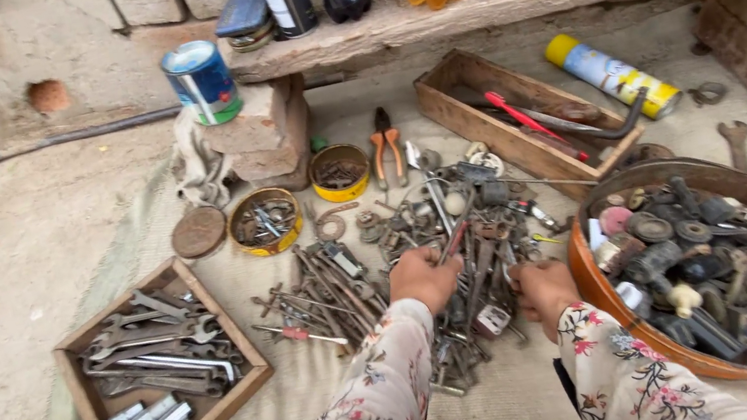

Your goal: The recorder is sorting through a large collection of old metal tools and various hardware items on a ground cloth.

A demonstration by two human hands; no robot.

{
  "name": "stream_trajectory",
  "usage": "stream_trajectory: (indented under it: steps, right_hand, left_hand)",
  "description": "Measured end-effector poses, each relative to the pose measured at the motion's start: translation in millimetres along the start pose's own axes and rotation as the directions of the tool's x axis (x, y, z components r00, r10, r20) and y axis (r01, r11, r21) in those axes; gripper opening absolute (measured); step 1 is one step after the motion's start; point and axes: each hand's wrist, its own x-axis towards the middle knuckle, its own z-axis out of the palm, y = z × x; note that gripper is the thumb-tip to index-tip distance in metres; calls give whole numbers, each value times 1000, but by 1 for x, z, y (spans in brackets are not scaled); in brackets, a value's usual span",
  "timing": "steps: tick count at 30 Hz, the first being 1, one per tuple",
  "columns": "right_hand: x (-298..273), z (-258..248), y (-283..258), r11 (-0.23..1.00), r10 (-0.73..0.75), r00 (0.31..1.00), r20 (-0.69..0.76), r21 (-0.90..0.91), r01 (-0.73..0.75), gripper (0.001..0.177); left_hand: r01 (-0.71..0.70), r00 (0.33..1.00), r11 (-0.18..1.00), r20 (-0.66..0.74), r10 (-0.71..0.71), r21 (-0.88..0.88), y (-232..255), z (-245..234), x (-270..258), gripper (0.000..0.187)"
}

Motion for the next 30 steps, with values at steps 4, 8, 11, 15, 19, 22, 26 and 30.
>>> stream_trajectory:
  steps: [4, 8, 11, 15, 19, 22, 26, 30]
  right_hand:
    - [-47, -14, -18, 998, 0, 1000, 11, 65, 0, 12]
    - [-86, -32, -42, 987, 88, 995, 37, 133, -92, 10]
    - [-64, -49, -12, 992, 120, 991, 66, 28, -122, 14]
    - [-54, -42, 17, 983, 25, 975, 219, -182, 15, 17]
    - [-56, -18, 32, 862, -51, 986, 160, -491, 125, 26]
    - [-18, -17, 64, 484, -541, 822, 177, -734, 477, 35]
    - [-12, -19, 57, 512, -440, 878, 187, -752, 416, 31]
    - [-12, -16, 44, 534, -299, 937, 179, -783, 319, 28]
  left_hand:
    - [47, 998, 981, 31, -54, 188, -3, 39, -17, 31]
    - [120, 991, 881, -101, -83, 458, -2, 65, -26, 21]
    - [98, 991, 835, -128, -34, 541, -5, 72, -30, 21]
    - [67, 990, 813, -137, 16, 578, -15, 80, -36, 27]
    - [87, 989, 805, -149, 1, 586, -18, 80, -52, 25]
    - [105, 990, 808, -134, -32, 580, -15, 74, -65, 24]
    - [111, 994, 865, -74, -86, 490, -14, 66, -74, 47]
    - [75, 991, 939, -133, -32, 335, -24, 63, -70, 46]
